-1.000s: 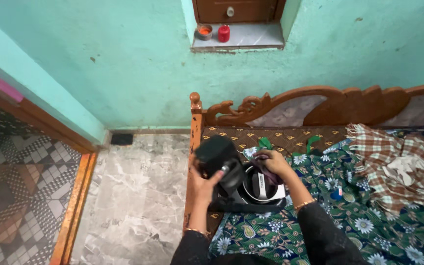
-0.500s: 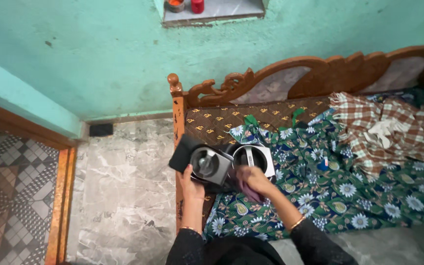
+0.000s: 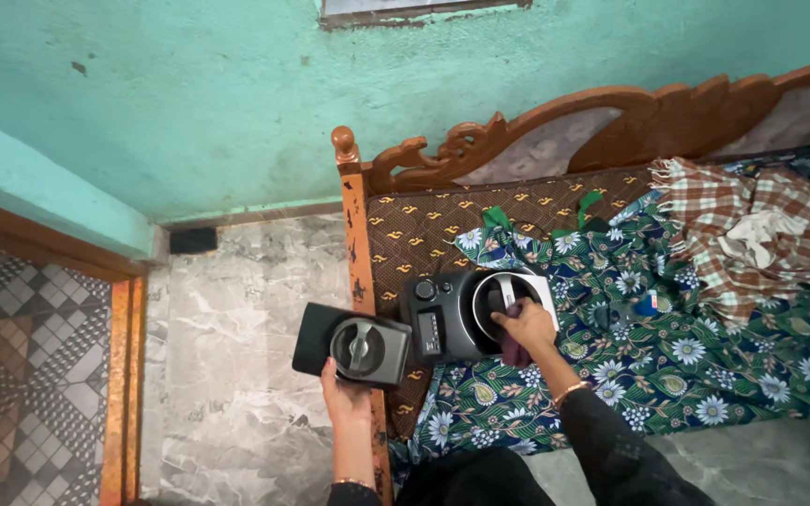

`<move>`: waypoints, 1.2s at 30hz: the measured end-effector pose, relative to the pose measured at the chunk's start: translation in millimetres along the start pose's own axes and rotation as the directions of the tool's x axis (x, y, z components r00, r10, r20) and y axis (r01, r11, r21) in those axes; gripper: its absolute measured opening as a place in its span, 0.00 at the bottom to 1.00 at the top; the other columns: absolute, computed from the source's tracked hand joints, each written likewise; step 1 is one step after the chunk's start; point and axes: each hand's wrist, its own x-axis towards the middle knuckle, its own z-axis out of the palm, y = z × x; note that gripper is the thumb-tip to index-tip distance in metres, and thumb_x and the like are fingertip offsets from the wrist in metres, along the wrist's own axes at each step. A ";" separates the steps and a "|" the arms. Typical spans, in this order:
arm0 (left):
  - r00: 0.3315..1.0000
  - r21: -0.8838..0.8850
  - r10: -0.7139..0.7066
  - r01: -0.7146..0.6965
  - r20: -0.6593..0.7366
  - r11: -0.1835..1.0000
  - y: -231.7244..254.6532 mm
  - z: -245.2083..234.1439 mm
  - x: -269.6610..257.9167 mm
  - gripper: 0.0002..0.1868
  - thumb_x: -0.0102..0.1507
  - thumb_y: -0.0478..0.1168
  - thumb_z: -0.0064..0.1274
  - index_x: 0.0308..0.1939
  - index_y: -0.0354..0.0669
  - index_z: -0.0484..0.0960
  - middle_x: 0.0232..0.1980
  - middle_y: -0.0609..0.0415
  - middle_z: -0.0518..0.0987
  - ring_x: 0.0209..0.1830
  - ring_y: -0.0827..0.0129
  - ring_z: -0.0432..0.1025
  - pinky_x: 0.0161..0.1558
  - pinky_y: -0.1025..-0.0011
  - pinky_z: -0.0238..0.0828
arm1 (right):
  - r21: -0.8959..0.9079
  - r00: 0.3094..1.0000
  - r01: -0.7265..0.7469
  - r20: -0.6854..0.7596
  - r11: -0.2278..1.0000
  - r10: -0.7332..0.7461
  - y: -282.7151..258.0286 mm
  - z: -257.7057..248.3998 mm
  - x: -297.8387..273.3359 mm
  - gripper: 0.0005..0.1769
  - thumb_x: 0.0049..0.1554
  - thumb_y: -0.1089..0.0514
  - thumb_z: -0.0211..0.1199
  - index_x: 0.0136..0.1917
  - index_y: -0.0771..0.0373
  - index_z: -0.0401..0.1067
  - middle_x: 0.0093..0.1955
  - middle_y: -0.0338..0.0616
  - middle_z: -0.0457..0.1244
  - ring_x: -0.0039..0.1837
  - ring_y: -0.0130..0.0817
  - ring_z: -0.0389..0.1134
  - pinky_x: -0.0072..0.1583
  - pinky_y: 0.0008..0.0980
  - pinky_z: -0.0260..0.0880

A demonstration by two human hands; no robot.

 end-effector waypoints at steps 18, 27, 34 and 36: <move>0.995 -0.030 0.049 -0.052 -0.088 0.998 -48.5 -19.8 -11.7 0.26 0.65 0.52 0.51 0.62 0.40 0.77 0.62 0.49 0.79 0.62 0.57 0.73 0.64 0.51 0.67 | 0.083 0.968 -0.062 0.247 0.995 0.039 3.0 14.8 21.1 0.30 0.39 0.46 0.77 0.53 0.56 0.78 0.51 0.55 0.71 0.56 0.52 0.73 0.58 0.46 0.73; 0.975 0.024 0.125 -0.122 -0.185 0.992 -55.9 1.2 -30.9 0.27 0.63 0.51 0.52 0.64 0.43 0.76 0.64 0.50 0.78 0.64 0.58 0.72 0.66 0.51 0.65 | -0.022 0.941 0.145 0.311 0.989 -0.131 -5.4 -81.4 57.9 0.19 0.37 0.48 0.74 0.44 0.49 0.81 0.47 0.48 0.73 0.53 0.47 0.75 0.55 0.45 0.75; 0.949 0.091 0.134 -0.113 -0.284 0.989 -59.1 8.0 -24.2 0.26 0.63 0.49 0.52 0.64 0.45 0.74 0.63 0.50 0.78 0.62 0.57 0.73 0.64 0.51 0.67 | -0.235 0.878 0.443 0.309 0.865 -0.366 -7.0 -167.7 120.9 0.17 0.39 0.49 0.70 0.45 0.49 0.81 0.46 0.49 0.72 0.52 0.50 0.74 0.55 0.48 0.74; 0.945 0.102 0.128 -0.101 -0.301 0.990 -65.9 7.5 -28.5 0.26 0.63 0.49 0.52 0.64 0.45 0.74 0.62 0.50 0.78 0.61 0.57 0.73 0.63 0.51 0.67 | -0.269 0.861 0.491 0.291 0.828 -0.417 -1.9 -182.1 144.1 0.17 0.40 0.51 0.68 0.45 0.48 0.80 0.46 0.50 0.72 0.51 0.51 0.74 0.54 0.48 0.74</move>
